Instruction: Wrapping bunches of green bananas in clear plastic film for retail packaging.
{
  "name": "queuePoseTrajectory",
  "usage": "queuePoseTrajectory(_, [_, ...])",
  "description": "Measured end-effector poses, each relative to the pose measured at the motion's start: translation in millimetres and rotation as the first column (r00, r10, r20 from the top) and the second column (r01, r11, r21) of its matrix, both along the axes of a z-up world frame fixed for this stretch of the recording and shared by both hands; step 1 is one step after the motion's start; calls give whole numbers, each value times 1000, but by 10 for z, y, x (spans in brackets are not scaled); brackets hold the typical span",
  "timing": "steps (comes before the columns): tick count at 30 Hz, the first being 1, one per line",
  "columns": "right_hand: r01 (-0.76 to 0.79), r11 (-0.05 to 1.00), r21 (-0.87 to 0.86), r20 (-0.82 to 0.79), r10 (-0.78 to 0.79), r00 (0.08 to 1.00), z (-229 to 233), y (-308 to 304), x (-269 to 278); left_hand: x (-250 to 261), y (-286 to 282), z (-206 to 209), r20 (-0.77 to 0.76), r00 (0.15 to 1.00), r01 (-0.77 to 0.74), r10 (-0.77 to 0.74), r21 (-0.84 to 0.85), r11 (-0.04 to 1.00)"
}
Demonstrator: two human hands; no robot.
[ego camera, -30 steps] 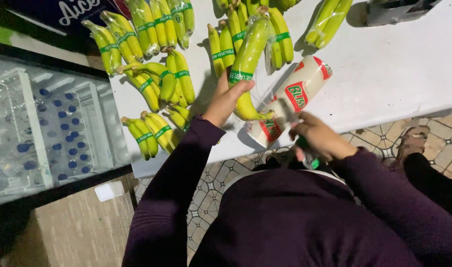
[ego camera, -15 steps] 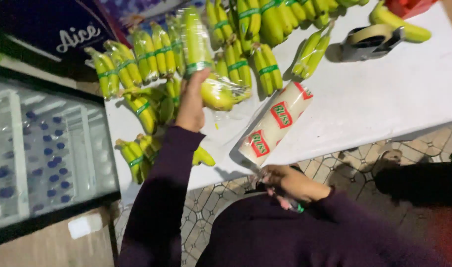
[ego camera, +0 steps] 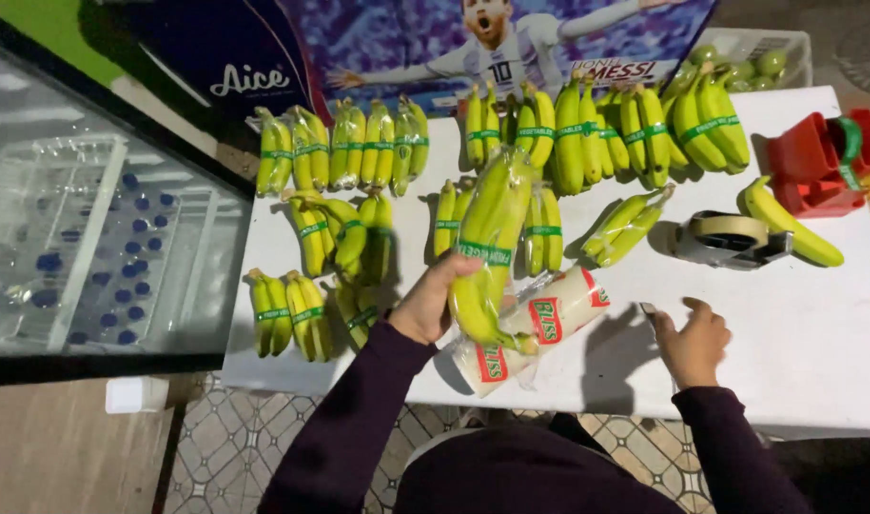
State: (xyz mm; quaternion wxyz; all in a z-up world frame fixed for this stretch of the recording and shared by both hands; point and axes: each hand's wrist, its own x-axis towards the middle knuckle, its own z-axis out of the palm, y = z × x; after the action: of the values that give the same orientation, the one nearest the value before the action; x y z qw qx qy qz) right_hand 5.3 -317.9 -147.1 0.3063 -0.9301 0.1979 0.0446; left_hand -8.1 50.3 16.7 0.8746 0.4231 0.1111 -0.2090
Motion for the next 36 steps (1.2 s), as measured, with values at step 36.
queuePoseTrajectory(36, [69,234,970,-149,345,927,1783,528,237,185,-1525,-839,488,850,-219,201,-22,976])
